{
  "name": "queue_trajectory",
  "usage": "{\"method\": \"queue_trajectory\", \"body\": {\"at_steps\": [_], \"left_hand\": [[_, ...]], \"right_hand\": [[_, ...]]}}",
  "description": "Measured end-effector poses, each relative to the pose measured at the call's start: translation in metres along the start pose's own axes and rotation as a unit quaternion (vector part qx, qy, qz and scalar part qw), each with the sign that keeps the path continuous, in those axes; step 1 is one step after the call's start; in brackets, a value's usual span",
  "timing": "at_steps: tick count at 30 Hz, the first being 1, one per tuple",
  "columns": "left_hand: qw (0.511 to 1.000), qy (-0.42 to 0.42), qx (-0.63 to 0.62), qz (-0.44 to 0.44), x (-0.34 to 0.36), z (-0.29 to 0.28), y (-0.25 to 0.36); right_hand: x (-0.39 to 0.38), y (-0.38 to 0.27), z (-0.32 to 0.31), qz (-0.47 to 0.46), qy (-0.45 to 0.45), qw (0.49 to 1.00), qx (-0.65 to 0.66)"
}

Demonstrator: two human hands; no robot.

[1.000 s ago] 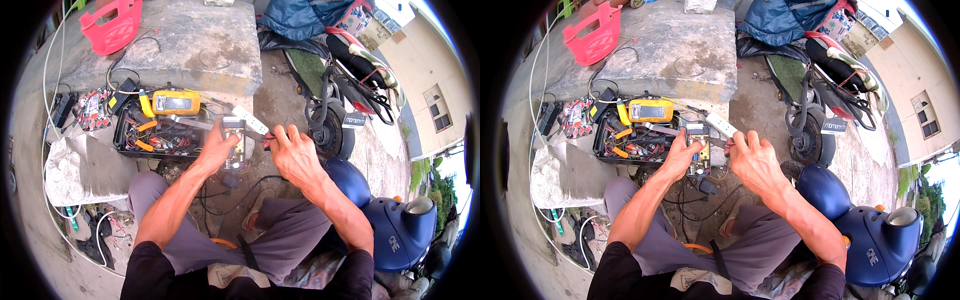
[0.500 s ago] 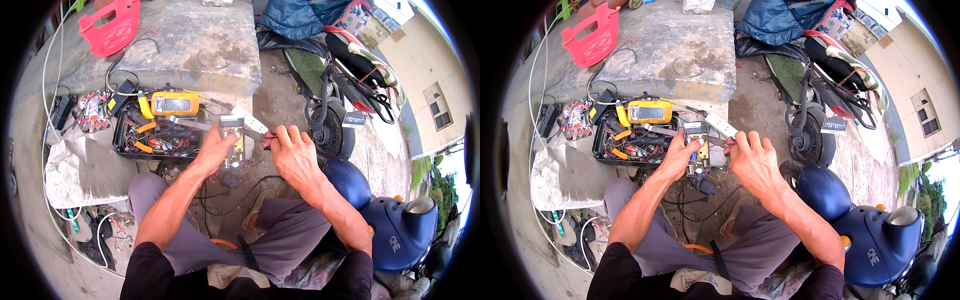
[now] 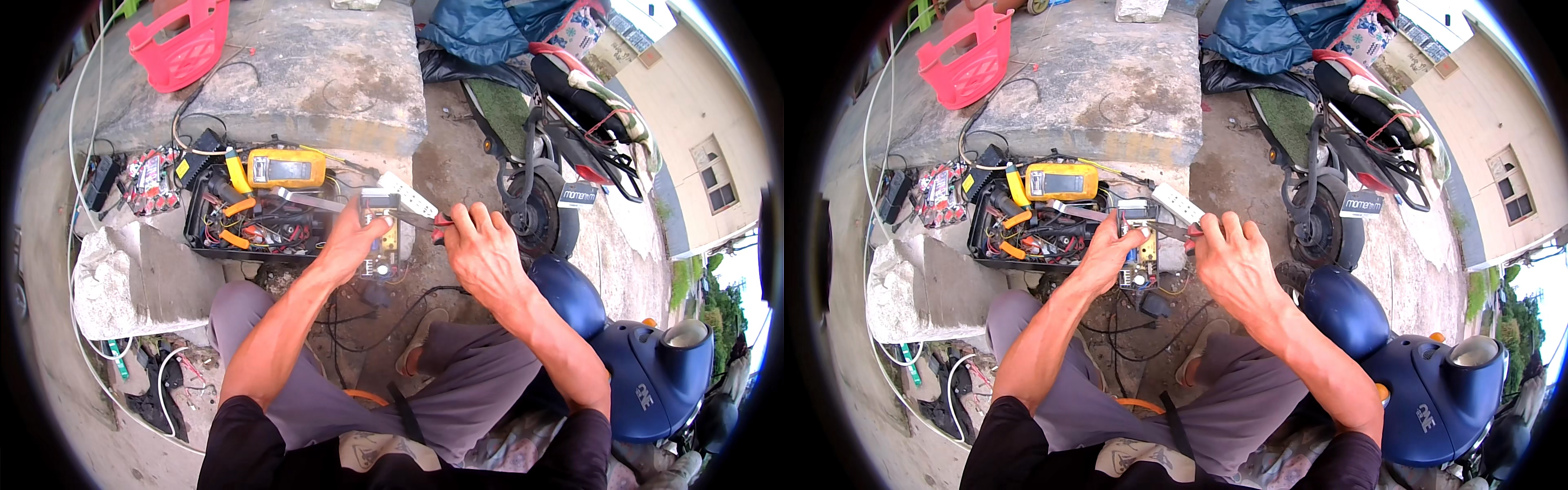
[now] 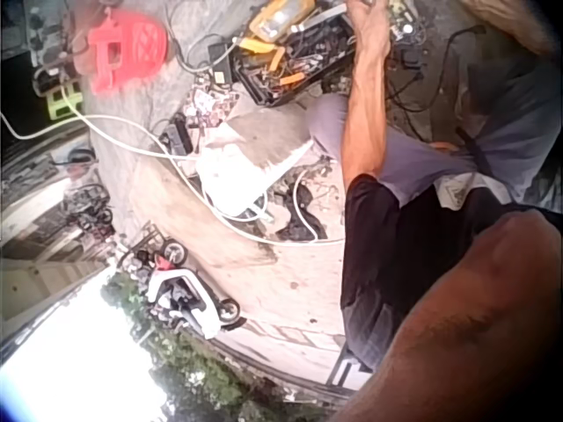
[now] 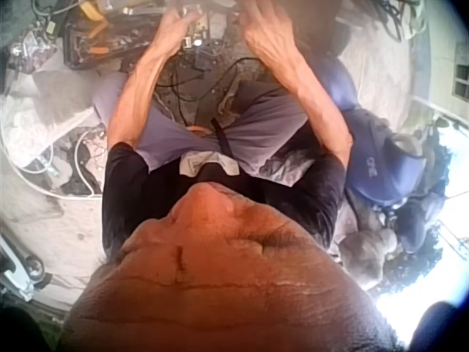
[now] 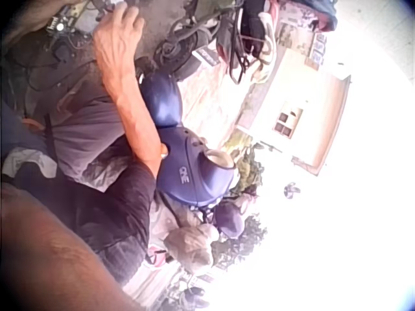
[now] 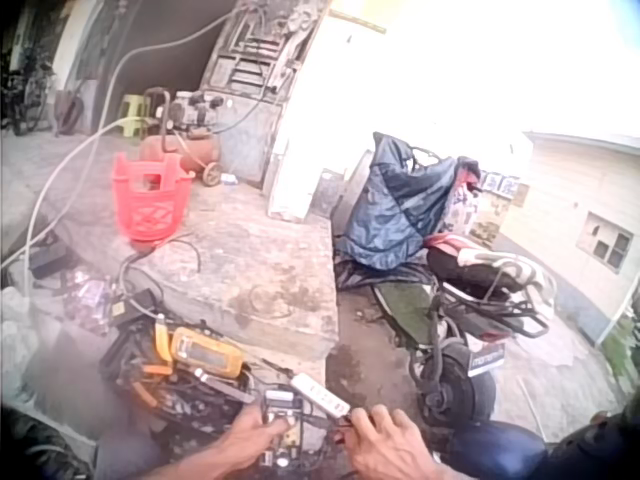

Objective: The person connects wires to a circuit board by hand and uses a metal tool to adjust components. They handle a power strip and a multimeter casing while working on the electronics near motorcycles.

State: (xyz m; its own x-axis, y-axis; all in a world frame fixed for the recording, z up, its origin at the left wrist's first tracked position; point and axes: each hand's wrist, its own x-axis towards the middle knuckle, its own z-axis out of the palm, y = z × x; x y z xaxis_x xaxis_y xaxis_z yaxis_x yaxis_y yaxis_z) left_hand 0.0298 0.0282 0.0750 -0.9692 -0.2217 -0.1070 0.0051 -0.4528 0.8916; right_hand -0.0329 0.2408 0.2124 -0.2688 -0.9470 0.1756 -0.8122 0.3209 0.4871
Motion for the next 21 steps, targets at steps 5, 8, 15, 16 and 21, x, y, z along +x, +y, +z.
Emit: {"method": "queue_trajectory", "body": {"at_steps": [5,8,15,16,21], "left_hand": [[1.000,-0.001,-0.002,-0.008,-0.002,0.000,0.003],[1.000,-0.004,-0.002,-0.002,-0.002,0.000,0.003],[1.000,0.006,0.016,0.008,-0.002,0.000,-0.001],[1.000,0.008,0.019,0.011,-0.002,0.001,-0.003],[1.000,0.019,0.018,0.015,-0.002,0.005,-0.007]], "right_hand": [[0.002,0.004,-0.002,-0.013,-0.018,1.000,-0.001],[0.002,0.004,-0.002,-0.021,0.000,1.000,0.000],[0.002,0.005,-0.005,-0.029,-0.014,0.999,0.007],[0.001,0.006,-0.004,-0.030,-0.013,0.999,0.013],[-0.001,0.010,-0.003,-0.033,-0.010,0.999,0.025]]}}
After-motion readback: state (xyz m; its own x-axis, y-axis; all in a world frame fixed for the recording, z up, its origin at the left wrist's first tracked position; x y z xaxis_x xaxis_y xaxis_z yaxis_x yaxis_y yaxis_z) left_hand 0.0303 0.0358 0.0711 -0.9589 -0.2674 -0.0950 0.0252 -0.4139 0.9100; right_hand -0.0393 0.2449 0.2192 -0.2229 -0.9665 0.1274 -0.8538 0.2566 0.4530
